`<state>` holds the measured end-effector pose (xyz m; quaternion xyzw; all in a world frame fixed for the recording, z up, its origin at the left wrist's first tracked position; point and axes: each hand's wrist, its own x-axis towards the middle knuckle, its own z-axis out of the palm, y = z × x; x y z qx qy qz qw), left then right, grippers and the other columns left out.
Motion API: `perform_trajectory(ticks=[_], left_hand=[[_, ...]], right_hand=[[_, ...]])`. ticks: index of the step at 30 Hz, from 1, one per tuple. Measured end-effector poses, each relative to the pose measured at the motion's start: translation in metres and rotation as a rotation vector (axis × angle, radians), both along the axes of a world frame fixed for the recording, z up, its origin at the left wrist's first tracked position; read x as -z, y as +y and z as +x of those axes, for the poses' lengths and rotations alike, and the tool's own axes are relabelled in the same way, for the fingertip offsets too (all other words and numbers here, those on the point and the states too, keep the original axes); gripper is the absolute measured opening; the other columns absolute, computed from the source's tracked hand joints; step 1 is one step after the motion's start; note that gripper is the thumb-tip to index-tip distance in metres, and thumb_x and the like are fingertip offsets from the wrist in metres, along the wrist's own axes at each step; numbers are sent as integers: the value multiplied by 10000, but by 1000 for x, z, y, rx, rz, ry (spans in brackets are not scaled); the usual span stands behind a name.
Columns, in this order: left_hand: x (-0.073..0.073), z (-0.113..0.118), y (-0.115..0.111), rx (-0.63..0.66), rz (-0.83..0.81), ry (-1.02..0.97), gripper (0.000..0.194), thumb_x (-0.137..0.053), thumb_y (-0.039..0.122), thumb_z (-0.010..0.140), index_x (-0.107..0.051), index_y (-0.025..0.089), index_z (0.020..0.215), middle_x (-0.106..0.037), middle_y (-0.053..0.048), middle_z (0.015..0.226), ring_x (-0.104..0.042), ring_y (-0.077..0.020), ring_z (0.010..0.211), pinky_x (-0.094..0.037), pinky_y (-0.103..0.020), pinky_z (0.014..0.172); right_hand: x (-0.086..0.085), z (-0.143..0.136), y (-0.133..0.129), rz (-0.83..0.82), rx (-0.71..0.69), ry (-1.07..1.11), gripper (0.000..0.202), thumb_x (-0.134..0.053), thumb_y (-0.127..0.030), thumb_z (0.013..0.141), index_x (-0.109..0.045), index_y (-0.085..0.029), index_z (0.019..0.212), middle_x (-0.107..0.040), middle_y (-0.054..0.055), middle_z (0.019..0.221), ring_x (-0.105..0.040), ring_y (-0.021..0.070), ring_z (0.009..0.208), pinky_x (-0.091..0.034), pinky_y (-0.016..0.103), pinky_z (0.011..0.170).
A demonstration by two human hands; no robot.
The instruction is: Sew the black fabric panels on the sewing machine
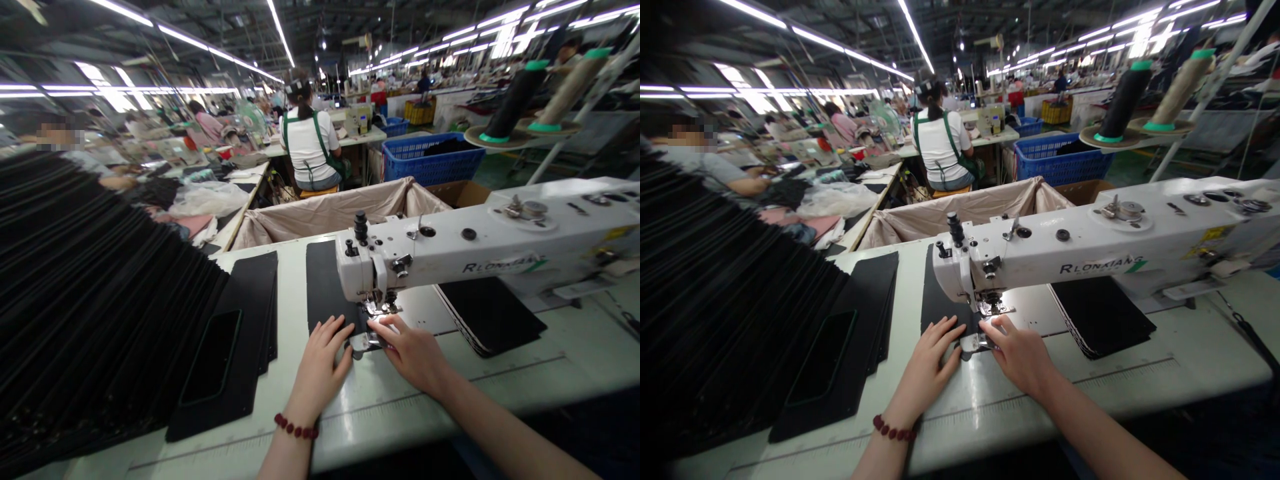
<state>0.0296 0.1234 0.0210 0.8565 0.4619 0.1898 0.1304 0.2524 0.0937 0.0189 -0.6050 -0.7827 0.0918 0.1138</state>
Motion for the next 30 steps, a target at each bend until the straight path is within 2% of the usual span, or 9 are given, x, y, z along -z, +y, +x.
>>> perform_trajectory(ticks=[6, 11, 22, 30], left_hand=[[5, 5, 1, -15, 23, 121, 504, -426, 330, 950, -291, 305, 1435, -304, -9, 1506, -241, -224, 1396, -247, -487, 1137], [8, 7, 2, -27, 50, 167, 545, -399, 363, 958, -207, 298, 1464, -257, -11, 1523, -199, -228, 1408, -236, -489, 1138], [6, 6, 8, 0, 70, 216, 568, -379, 422, 954, -182, 299, 1472, -239, -20, 1528, -220, -259, 1400, -256, -504, 1118], [9, 7, 7, -23, 106, 231, 583, -389, 413, 949, -170, 292, 1475, -227, -17, 1530, -203, -241, 1406, -246, -489, 1129]], right_hand=[[-1, 1, 0, 7, -6, 30, 561, -475, -163, 835, -410, -343, 1363, -508, 21, 1297, -613, 180, 953, -483, 292, 752], [1, 1, 1, 18, -11, 40, 563, -483, -162, 834, -410, -346, 1361, -509, 18, 1294, -618, 175, 940, -481, 295, 769], [5, 2, 1, 15, -9, 54, 497, -481, -203, 858, -441, -336, 1336, -508, 24, 1301, -625, 186, 938, -488, 306, 760], [4, 1, 1, 4, -8, 81, 514, -482, -180, 840, -446, -337, 1327, -506, 16, 1301, -617, 190, 961, -485, 307, 779]])
